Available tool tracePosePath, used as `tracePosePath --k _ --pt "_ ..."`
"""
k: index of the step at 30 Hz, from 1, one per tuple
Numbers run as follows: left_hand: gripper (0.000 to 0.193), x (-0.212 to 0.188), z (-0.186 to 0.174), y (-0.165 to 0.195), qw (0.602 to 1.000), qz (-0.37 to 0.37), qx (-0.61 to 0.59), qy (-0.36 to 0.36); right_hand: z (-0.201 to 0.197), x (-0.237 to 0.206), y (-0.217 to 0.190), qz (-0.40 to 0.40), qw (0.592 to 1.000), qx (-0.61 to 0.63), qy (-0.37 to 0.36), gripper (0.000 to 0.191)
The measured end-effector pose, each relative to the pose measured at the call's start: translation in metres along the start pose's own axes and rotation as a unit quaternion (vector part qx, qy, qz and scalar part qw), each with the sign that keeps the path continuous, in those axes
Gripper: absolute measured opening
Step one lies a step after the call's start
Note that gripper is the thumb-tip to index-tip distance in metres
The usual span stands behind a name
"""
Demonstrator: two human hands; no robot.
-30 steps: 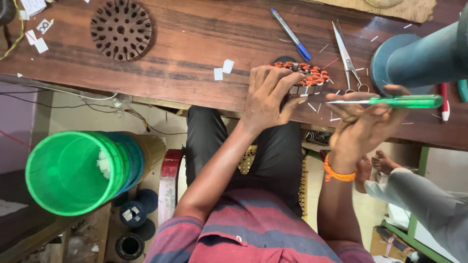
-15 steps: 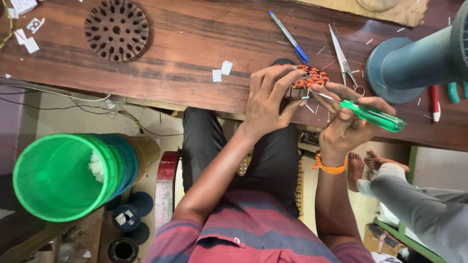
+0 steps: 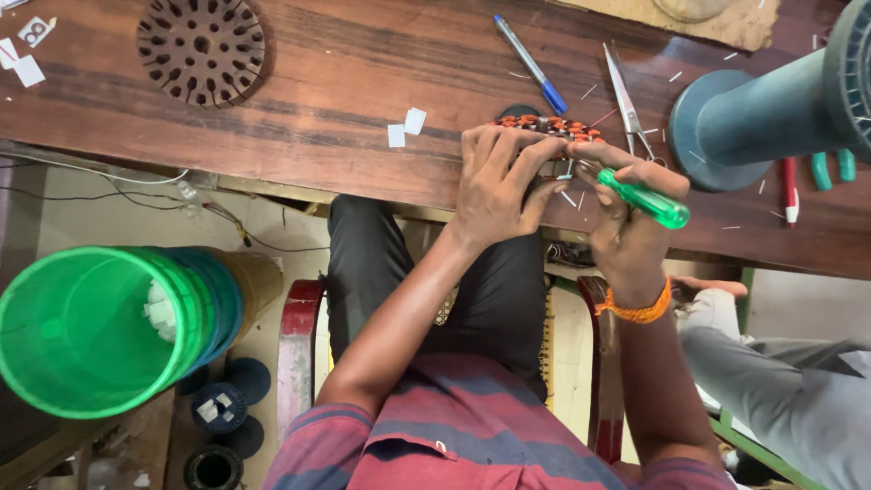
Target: The person sits at a workbench and cuts small white paper insulation pieces with scissors, then inserts them into the slots of a motor armature held on the bench. They press the pieces into place by hand and use a green-handled screwdriver to work on the armature assembly.
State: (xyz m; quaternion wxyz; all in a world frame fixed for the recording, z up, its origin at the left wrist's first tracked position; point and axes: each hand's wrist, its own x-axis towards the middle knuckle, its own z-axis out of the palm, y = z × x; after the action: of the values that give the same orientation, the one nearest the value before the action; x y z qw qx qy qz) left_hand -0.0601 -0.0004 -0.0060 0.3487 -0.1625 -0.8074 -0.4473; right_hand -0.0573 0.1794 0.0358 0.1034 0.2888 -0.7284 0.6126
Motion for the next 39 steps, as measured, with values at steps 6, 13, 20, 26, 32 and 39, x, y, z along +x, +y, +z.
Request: tracePosePath --k 6,13,20,26,32,39 --pt "0.048 0.006 -0.006 -0.003 1.000 0.020 -0.001 0.019 0.002 0.008 -0.003 0.011 0.991 0.104 0.087 0.026" --pt "0.048 0.008 -0.006 -0.011 1.000 0.026 -0.008 0.013 0.002 0.010 -0.006 -0.020 0.998 -0.008 0.058 0.022" --pt "0.047 0.004 -0.010 -0.010 0.999 0.026 -0.011 0.024 0.004 0.010 -0.020 -0.032 0.995 -0.086 -0.041 0.020" --pt "0.045 -0.004 -0.008 -0.003 0.999 0.027 0.011 0.020 0.006 0.011 -0.025 -0.034 0.996 -0.062 -0.061 0.021" --pt "0.046 -0.005 -0.005 0.011 0.998 0.042 0.030 0.030 -0.004 0.008 -0.047 0.005 0.980 -0.194 -0.051 0.014" --pt "0.041 -0.004 -0.008 0.023 0.999 0.029 0.005 0.039 -0.009 0.000 -0.044 0.103 0.989 0.069 0.082 0.048"
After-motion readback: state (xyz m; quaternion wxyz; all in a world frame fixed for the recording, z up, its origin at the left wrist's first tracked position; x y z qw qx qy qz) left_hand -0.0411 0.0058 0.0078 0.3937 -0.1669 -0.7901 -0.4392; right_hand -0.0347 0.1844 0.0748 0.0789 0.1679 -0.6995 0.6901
